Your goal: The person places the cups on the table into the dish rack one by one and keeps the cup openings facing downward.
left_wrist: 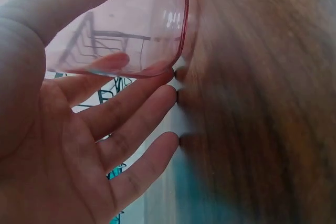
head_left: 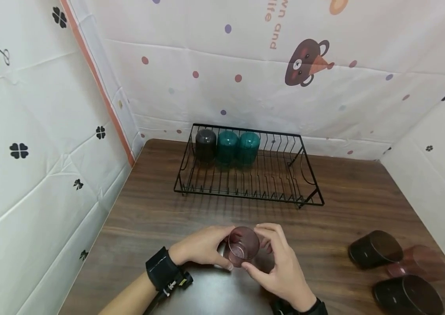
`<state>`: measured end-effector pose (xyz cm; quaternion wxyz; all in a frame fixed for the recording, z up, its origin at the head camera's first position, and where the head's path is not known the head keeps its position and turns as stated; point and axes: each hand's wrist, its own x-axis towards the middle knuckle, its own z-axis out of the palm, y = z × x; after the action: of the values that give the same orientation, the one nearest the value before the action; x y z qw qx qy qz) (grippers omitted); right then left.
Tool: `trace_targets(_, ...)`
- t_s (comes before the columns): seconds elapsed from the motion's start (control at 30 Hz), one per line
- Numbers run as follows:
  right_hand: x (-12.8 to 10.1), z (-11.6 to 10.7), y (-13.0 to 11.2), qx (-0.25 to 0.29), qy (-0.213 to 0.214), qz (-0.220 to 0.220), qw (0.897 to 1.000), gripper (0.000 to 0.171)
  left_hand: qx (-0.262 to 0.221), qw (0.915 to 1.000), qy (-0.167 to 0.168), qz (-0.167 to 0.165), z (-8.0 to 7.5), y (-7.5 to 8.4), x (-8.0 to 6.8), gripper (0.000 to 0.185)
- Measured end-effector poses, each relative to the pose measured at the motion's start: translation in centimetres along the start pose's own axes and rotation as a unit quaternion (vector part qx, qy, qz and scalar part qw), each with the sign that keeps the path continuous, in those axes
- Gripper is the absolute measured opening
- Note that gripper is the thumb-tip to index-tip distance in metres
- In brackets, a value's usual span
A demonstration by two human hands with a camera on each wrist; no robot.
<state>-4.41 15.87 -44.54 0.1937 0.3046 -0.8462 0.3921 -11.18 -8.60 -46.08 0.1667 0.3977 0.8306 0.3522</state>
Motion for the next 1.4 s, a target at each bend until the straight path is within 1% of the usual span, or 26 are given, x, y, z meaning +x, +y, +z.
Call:
trace_targets(0.1,0.3,-0.1,0.2,-0.006,-0.008,0.014,1.000,0.077,0.010,0.9999,0.004,-0.005,0.0,-0.1,0.0,0.074)
trace_targets(0.23,0.4,0.3,0.4,-0.018,-0.055,0.060,0.997,0.086,0.019,0.9997,0.013,-0.010,0.2,-0.1,0.0,0.072)
trace_targets(0.3,0.3,0.5,0.6,-0.020,-0.072,0.075,0.994,0.089,0.018,0.9997,0.015,-0.009,0.3,-0.1,0.0,0.071)
trace_targets(0.4,0.1,0.9,0.9,-0.017,-0.082,0.078,0.993,0.088,0.008,0.9998,0.018,-0.007,0.3,-0.1,-0.1,0.069)
trace_targets(0.6,0.1,1.1,0.9,-0.008,-0.081,0.076,0.994,0.086,-0.024,0.9994,0.025,-0.006,0.2,0.0,-0.4,0.070)
trace_targets(0.73,0.5,0.9,0.6,0.000,-0.071,0.071,0.995,0.088,-0.063,0.9974,0.034,-0.005,0.1,0.0,-0.6,0.071)
trace_targets(0.9,0.9,0.2,0.2,-0.001,-0.054,0.065,0.996,0.092,-0.109,0.9932,0.039,0.005,0.1,0.0,-0.3,0.072)
trace_targets(0.97,1.1,0.0,0.1,-0.001,-0.046,0.058,0.997,0.092,-0.138,0.9897,0.038,0.008,-0.1,0.0,-0.3,0.074)
trace_targets(1.1,1.6,-0.2,0.0,0.002,-0.017,0.026,1.000,0.090,-0.190,0.9809,0.042,0.009,-0.2,0.4,-0.2,0.074)
trace_targets(1.23,2.2,0.0,-0.2,0.018,0.015,-0.004,1.000,0.089,-0.206,0.9763,0.063,0.016,-0.4,0.9,-0.3,0.076)
trace_targets(1.4,2.9,0.6,-0.4,0.058,0.052,-0.030,0.996,0.089,-0.233,0.9674,0.095,0.026,-0.5,1.5,-0.5,0.079)
